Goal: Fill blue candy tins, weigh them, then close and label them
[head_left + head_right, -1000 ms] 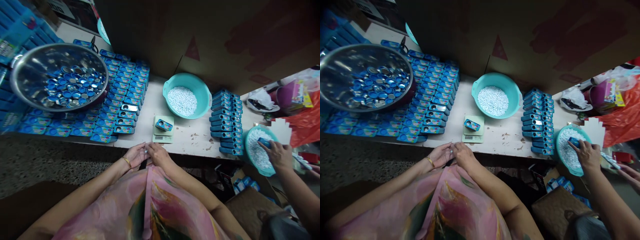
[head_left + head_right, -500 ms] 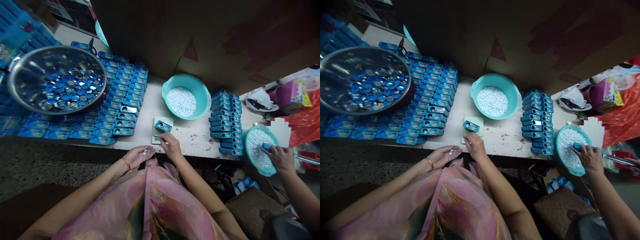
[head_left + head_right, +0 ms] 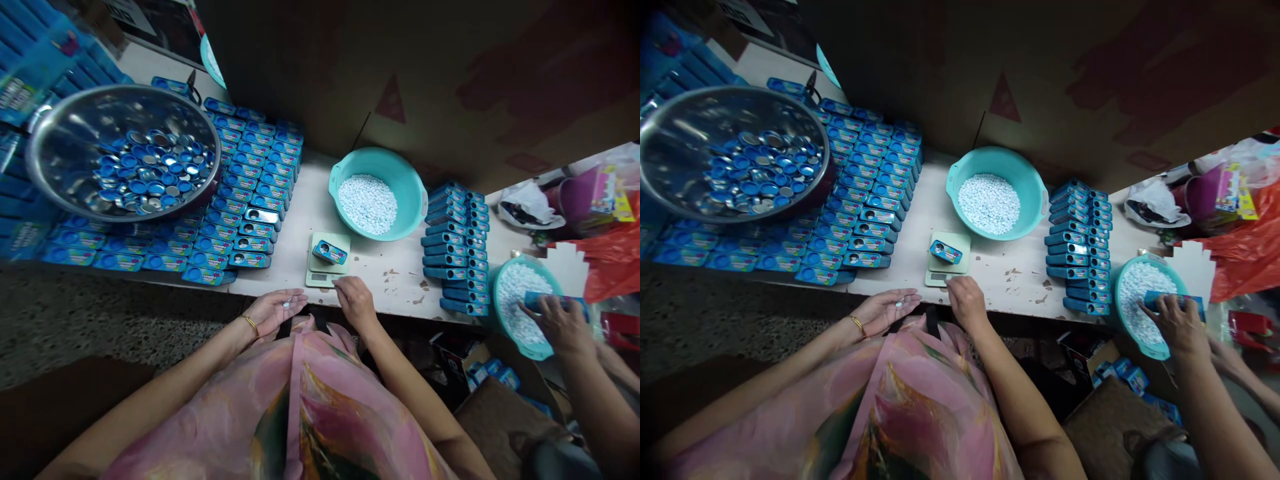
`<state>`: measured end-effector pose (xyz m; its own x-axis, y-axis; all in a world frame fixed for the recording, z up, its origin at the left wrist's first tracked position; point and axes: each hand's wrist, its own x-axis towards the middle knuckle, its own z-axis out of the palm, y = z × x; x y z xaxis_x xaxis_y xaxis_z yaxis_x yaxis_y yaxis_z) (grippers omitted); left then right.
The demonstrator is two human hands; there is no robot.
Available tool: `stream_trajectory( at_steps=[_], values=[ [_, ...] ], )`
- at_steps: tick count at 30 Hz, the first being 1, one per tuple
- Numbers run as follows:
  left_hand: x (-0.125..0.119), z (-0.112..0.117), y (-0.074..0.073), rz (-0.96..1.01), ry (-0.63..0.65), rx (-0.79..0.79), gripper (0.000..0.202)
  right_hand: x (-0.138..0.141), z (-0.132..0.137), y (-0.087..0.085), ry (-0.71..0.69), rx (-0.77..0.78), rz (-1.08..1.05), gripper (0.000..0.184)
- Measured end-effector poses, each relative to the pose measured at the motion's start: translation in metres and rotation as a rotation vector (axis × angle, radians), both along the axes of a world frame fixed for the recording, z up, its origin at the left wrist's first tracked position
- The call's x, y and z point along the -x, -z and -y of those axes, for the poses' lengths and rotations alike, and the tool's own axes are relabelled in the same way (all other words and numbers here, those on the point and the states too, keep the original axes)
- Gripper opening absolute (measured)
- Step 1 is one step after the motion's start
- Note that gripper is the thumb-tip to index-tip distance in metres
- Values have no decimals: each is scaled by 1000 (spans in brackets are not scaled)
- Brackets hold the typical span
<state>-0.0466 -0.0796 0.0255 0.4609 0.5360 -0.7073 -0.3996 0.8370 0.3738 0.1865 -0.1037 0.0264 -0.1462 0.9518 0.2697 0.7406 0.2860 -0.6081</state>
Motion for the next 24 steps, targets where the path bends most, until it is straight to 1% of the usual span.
stream_trajectory(
  at_steps=[1,3,5,7,11,14,16,20,24],
  values=[
    [0,0,0,3,6,-7,26,0,10,5,-22,39,18,23],
    [-2,0,1,-7,14,-21,28,-2,22,17,4,102,15,23],
    [-3,0,0,-37,14,-34,27,-6,26,26,86,135,-37,22],
    [-4,0,0,-78,8,-49,23,-13,22,30,155,146,-104,22],
    [-2,-1,-1,-122,-11,-77,12,-25,4,26,250,113,-223,22],
    [1,-2,-1,-132,-13,-84,13,-27,-12,21,292,62,-283,27],
    [3,-1,-1,-158,-25,-83,13,-23,-24,18,283,35,-303,33],
    [2,2,-3,-230,-60,-115,15,-13,-43,14,215,25,-277,47],
    [-6,-6,-17,-324,-84,-245,22,-11,-45,12,180,28,-231,49]
  ],
)
